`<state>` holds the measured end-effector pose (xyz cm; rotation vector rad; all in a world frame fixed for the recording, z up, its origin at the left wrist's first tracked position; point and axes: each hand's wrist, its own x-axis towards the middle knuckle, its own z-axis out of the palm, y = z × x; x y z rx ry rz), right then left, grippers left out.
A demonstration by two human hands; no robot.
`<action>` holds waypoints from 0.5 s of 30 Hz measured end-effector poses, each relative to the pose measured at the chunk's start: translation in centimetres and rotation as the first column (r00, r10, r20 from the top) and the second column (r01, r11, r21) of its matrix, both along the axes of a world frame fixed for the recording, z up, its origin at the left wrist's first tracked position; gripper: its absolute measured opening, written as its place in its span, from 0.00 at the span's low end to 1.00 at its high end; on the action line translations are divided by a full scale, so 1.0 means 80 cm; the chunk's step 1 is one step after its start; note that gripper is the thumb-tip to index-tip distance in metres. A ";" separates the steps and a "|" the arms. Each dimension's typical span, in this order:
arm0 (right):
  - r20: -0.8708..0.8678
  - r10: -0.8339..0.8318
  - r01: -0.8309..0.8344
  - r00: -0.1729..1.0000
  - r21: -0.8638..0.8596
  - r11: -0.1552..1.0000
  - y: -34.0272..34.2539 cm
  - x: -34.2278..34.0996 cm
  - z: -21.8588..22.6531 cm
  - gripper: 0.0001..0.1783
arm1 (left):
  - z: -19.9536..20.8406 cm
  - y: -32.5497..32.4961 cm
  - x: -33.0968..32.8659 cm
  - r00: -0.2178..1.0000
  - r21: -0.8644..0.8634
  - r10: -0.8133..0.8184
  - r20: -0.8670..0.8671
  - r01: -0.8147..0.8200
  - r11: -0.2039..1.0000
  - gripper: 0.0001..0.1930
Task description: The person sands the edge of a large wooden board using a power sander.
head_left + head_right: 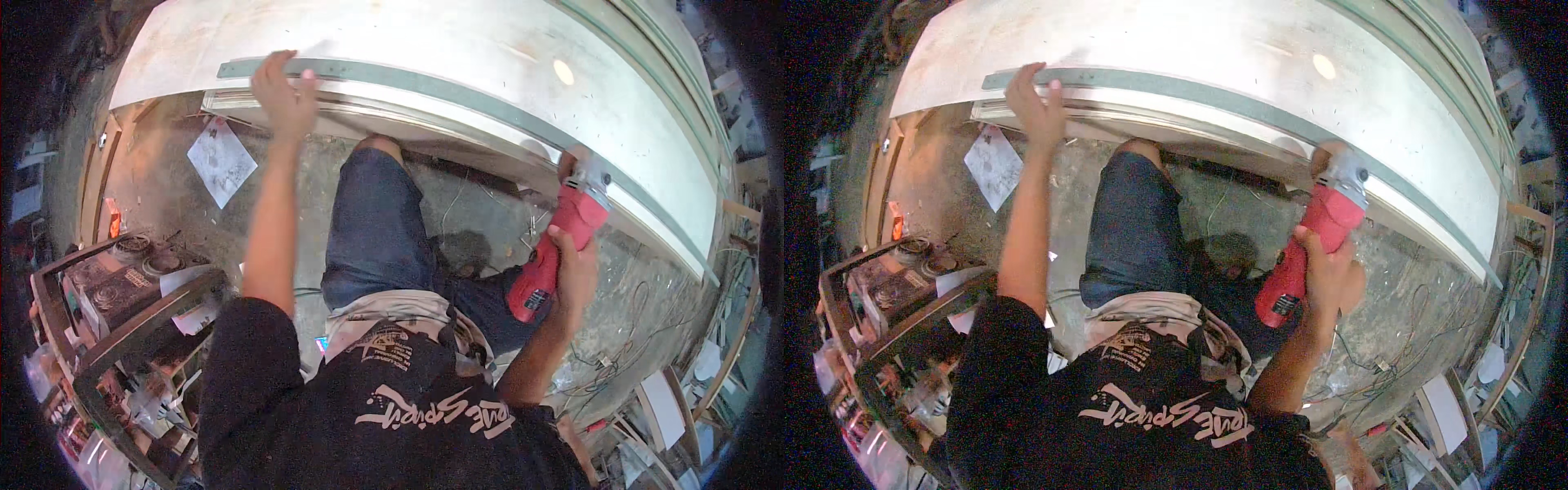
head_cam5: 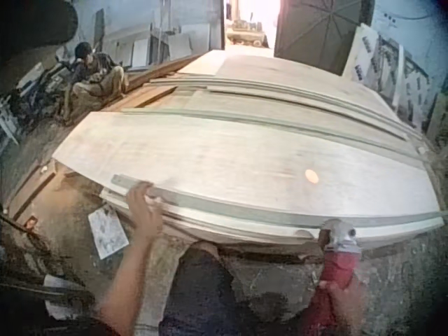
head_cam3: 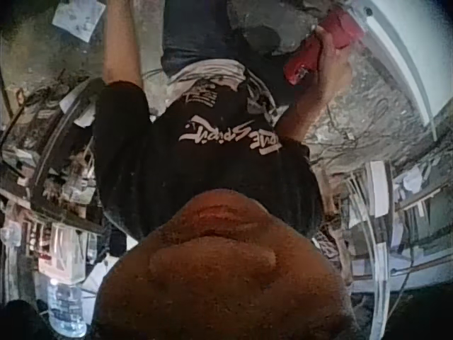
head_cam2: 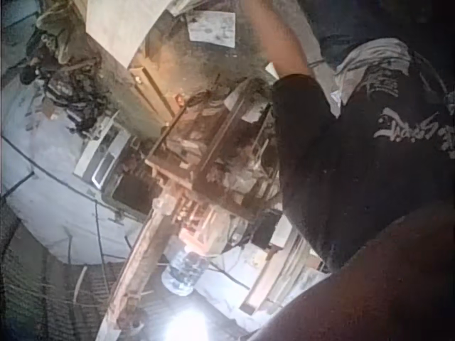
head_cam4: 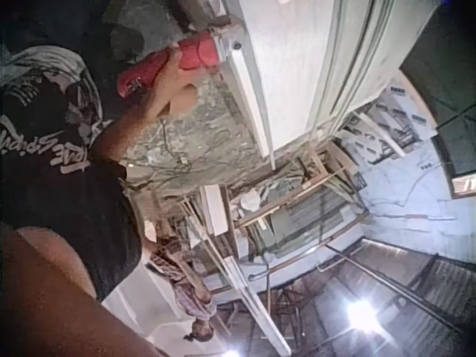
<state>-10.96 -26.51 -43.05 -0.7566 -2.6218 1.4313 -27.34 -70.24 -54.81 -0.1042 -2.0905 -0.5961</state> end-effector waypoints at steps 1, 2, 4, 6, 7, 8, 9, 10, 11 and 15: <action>-0.018 0.037 -0.037 0.999 -0.016 0.999 -0.017 -0.005 0.005 0.28 | 0.005 -0.031 -0.007 1.000 0.003 0.001 -0.003 -0.001 1.000 0.17; -0.032 0.073 -0.074 0.997 -0.032 0.997 -0.032 -0.007 0.008 0.28 | 0.008 -0.059 -0.012 0.996 -0.127 -0.072 0.059 0.079 0.989 0.18; 0.005 0.097 -0.095 0.995 -0.131 0.987 -0.058 -0.018 0.006 0.27 | 0.008 -0.081 -0.018 0.978 -0.260 -0.147 0.148 0.182 0.949 0.21; -0.017 0.192 -0.190 0.981 -0.234 0.953 -0.086 -0.030 -0.005 0.27 | -0.010 -0.102 -0.035 0.985 -0.263 -0.133 0.112 0.159 0.952 0.21; -0.021 0.197 -0.196 0.980 -0.232 0.953 -0.099 -0.036 -0.006 0.27 | -0.021 -0.114 -0.040 0.990 -0.270 -0.115 0.080 0.133 0.954 0.21; 0.018 0.260 -0.248 0.965 -0.246 0.937 -0.115 -0.041 -0.004 0.27 | -0.032 -0.112 -0.046 0.989 -0.259 -0.123 0.078 0.139 0.956 0.21; 0.053 0.329 -0.305 0.943 -0.265 0.915 -0.133 -0.047 -0.003 0.28 | -0.037 -0.111 -0.049 0.997 -0.217 -0.080 0.005 0.079 0.973 0.21; 0.054 0.330 -0.306 0.942 -0.259 0.916 -0.149 -0.053 -0.010 0.28 | -0.040 -0.112 -0.052 0.997 -0.170 -0.034 -0.065 0.022 0.985 0.20; -0.066 0.379 -0.381 0.923 -0.294 0.876 -0.166 -0.058 -0.023 0.27 | -0.042 -0.120 -0.055 0.997 -0.167 -0.029 -0.066 0.018 0.986 0.20; -0.091 0.464 -0.459 0.881 -0.401 0.792 -0.221 -0.074 -0.010 0.29 | -0.047 -0.130 -0.052 0.992 -0.100 -0.068 0.102 0.078 0.992 0.17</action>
